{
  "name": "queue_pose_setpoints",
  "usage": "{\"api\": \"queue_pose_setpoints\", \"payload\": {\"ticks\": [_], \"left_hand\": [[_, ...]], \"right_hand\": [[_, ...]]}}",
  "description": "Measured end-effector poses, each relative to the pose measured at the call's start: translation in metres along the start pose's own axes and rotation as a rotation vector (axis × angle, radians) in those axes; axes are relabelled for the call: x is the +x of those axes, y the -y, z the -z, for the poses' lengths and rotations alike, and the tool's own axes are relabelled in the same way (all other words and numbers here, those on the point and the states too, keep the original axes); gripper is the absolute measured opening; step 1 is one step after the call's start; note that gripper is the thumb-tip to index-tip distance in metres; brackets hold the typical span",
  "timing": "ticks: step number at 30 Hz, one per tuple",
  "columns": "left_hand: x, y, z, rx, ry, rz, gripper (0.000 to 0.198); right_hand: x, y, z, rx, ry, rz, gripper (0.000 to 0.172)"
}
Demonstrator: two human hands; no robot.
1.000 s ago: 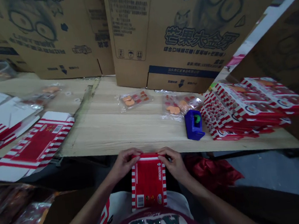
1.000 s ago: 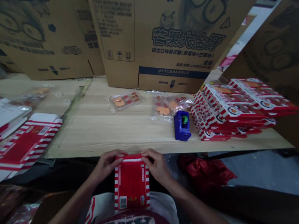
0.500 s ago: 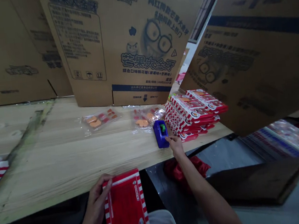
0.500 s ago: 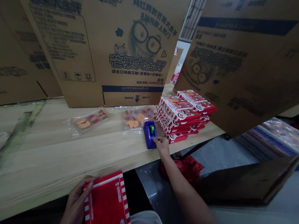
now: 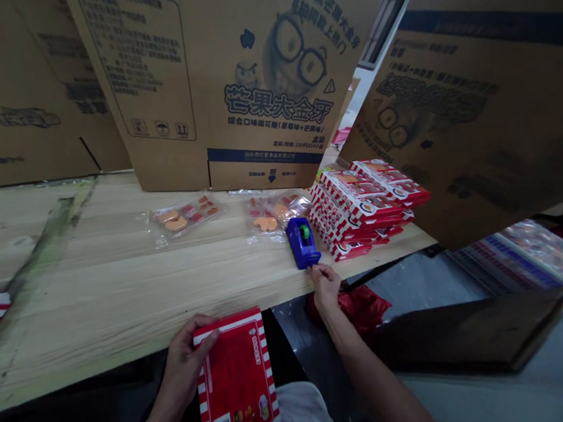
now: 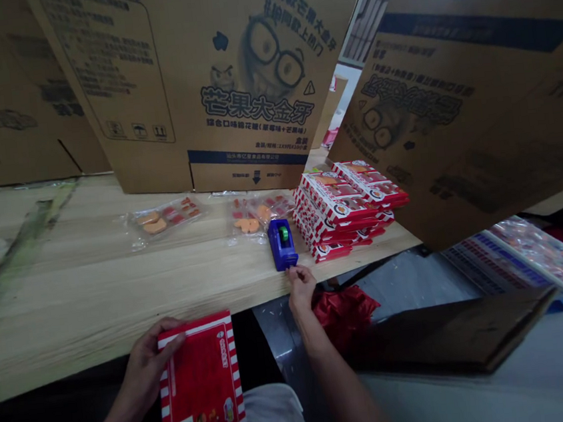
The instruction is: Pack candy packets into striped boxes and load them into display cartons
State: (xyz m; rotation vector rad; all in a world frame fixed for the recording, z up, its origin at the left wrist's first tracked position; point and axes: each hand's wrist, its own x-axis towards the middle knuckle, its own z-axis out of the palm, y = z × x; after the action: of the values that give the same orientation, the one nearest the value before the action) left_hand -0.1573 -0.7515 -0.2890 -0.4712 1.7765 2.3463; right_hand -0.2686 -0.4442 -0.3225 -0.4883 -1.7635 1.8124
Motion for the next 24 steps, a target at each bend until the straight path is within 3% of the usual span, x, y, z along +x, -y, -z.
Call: {"api": "queue_pose_setpoints", "payload": {"ticks": [3, 5, 6, 8, 10, 12, 14, 17, 19, 23, 24], "left_hand": [[-0.002, -0.005, -0.007, 0.037, 0.006, -0.077, 0.03], [-0.003, -0.008, -0.012, 0.047, 0.017, -0.098, 0.029], [-0.003, -0.009, -0.014, 0.047, 0.031, -0.094, 0.029], [-0.002, -0.011, -0.018, 0.039, 0.069, -0.084, 0.028], [-0.001, -0.01, -0.022, 0.041, 0.11, -0.087, 0.026], [0.0, -0.01, -0.024, 0.045, 0.137, -0.095, 0.025], [-0.001, -0.01, -0.026, 0.04, 0.153, -0.083, 0.025], [-0.004, -0.014, -0.025, 0.067, 0.16, -0.097, 0.026], [-0.008, -0.02, -0.026, 0.144, 0.164, -0.173, 0.025], [-0.017, -0.026, -0.026, 0.277, 0.186, -0.288, 0.024], [-0.018, -0.026, -0.025, 0.283, 0.191, -0.269, 0.024]], "right_hand": [[-0.01, 0.007, 0.005, 0.014, 0.044, -0.096, 0.037], [-0.02, 0.025, 0.005, 0.004, 0.196, -0.179, 0.035], [-0.026, 0.037, 0.002, -0.021, 0.346, -0.205, 0.034], [-0.036, 0.065, -0.011, -0.109, 0.783, -0.19, 0.032], [-0.044, 0.092, -0.033, -0.199, 1.261, -0.084, 0.035], [-0.05, 0.11, -0.059, -0.281, 1.567, 0.081, 0.037], [-0.053, 0.118, -0.082, -0.426, 1.677, 0.28, 0.034], [-0.05, 0.113, -0.103, -0.718, 1.603, 0.431, 0.032], [-0.047, 0.104, -0.11, -0.805, 1.658, 0.253, 0.039], [-0.046, 0.091, -0.119, -0.671, 2.143, -0.544, 0.059], [-0.046, 0.093, -0.123, -0.648, 2.205, -0.625, 0.058]]}}
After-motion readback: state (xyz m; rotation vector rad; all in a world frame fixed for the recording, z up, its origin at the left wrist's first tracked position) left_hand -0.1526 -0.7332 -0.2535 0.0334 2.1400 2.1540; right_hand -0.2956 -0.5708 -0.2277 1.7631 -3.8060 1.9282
